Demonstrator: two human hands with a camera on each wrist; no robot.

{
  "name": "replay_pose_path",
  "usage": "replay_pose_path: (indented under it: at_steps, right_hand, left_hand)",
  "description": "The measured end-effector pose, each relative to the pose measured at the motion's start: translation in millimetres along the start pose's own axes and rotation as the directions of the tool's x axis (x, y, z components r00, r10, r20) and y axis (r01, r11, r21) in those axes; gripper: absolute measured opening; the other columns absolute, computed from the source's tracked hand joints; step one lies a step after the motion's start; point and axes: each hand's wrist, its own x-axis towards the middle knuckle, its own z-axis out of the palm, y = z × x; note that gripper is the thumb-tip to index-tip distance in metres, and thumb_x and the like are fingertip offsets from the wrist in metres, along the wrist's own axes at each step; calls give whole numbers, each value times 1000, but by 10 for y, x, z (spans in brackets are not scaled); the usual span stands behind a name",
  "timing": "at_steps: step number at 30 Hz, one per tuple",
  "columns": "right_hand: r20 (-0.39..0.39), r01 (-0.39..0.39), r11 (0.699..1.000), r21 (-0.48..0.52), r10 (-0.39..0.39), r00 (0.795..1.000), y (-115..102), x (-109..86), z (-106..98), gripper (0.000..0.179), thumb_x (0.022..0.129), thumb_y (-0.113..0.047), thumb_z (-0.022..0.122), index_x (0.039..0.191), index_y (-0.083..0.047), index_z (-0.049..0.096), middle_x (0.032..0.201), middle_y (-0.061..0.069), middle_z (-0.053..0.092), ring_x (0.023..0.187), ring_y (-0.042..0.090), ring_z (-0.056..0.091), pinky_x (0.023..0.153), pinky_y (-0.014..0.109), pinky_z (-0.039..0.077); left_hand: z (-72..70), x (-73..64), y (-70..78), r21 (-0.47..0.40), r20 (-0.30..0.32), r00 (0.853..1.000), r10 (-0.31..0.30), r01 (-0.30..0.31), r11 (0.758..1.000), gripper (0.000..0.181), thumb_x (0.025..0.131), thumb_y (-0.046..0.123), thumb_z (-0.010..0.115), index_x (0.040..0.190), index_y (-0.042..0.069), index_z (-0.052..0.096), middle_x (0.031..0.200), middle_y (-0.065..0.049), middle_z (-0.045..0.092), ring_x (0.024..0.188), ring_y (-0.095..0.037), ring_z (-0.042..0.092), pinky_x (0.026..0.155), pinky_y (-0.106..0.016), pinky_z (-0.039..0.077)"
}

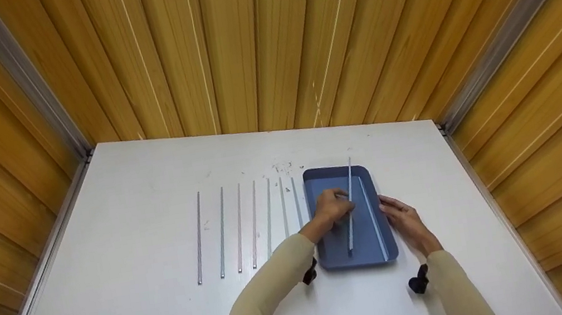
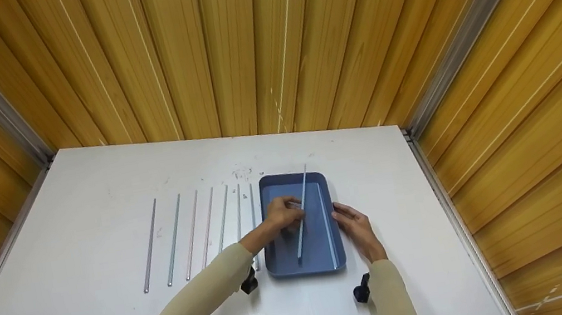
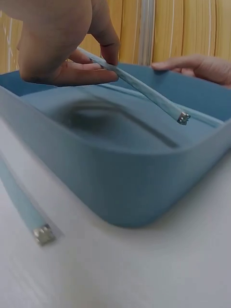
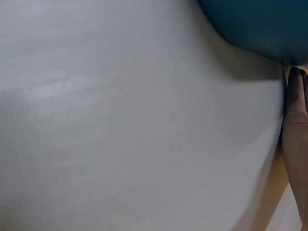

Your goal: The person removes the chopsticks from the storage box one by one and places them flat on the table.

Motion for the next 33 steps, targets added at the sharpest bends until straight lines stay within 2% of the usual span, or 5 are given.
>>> replay_pose_path:
  at_steps: [5, 11, 21, 25, 33]
  right_hand:
    - [-13, -3, 1000, 9, 3, 1000, 3, 13, 14, 58, 101, -13, 64, 152, 5, 42, 136, -4, 63, 117, -7, 59, 103, 12, 44]
    - [-3, -15, 1000, 9, 15, 1000, -1, 18, 6, 60, 101, -15, 65, 153, 4, 40, 141, -2, 59, 118, -7, 58, 103, 13, 45]
    - [-8, -22, 999, 40, 22, 1000, 0, 31, 6, 59, 101, -11, 63, 153, 5, 39, 134, -6, 62, 116, -7, 59, 103, 13, 45]
    - [1, -17, 999, 33, 17, 1000, -3, 31, -2, 60, 101, -12, 64, 153, 5, 39, 133, -6, 62, 116, -7, 59, 103, 12, 45]
    - [6, -22, 1000, -1, 22, 1000, -10, 24, -19, 61, 101, -17, 65, 153, 3, 40, 143, -3, 57, 118, -10, 56, 107, 13, 43]
  left_hand:
    - [-138, -61, 79, -108, 10, 999, 31, -29, 994, 31, 81, 0, 71, 112, -3, 75, 74, -8, 74, 58, -17, 68, 69, -45, 64]
    - [-258, -146, 110, -291, 45, 999, 8, 6, 957, 32, 81, -4, 69, 113, -8, 72, 68, -1, 63, 55, -10, 60, 65, -38, 64]
    - [-537, -271, 164, -209, 49, 998, 50, -39, 977, 31, 83, 4, 73, 114, -2, 75, 81, -12, 75, 59, -15, 69, 72, -48, 64]
    - [-658, -331, 173, -183, 73, 995, 74, -59, 981, 33, 83, 3, 74, 115, -3, 74, 88, -18, 76, 67, -25, 75, 66, -40, 64]
    - [-974, -426, 128, -174, 90, 992, 88, -71, 982, 33, 84, 1, 73, 117, -6, 71, 83, -8, 71, 63, -15, 71, 64, -35, 64]
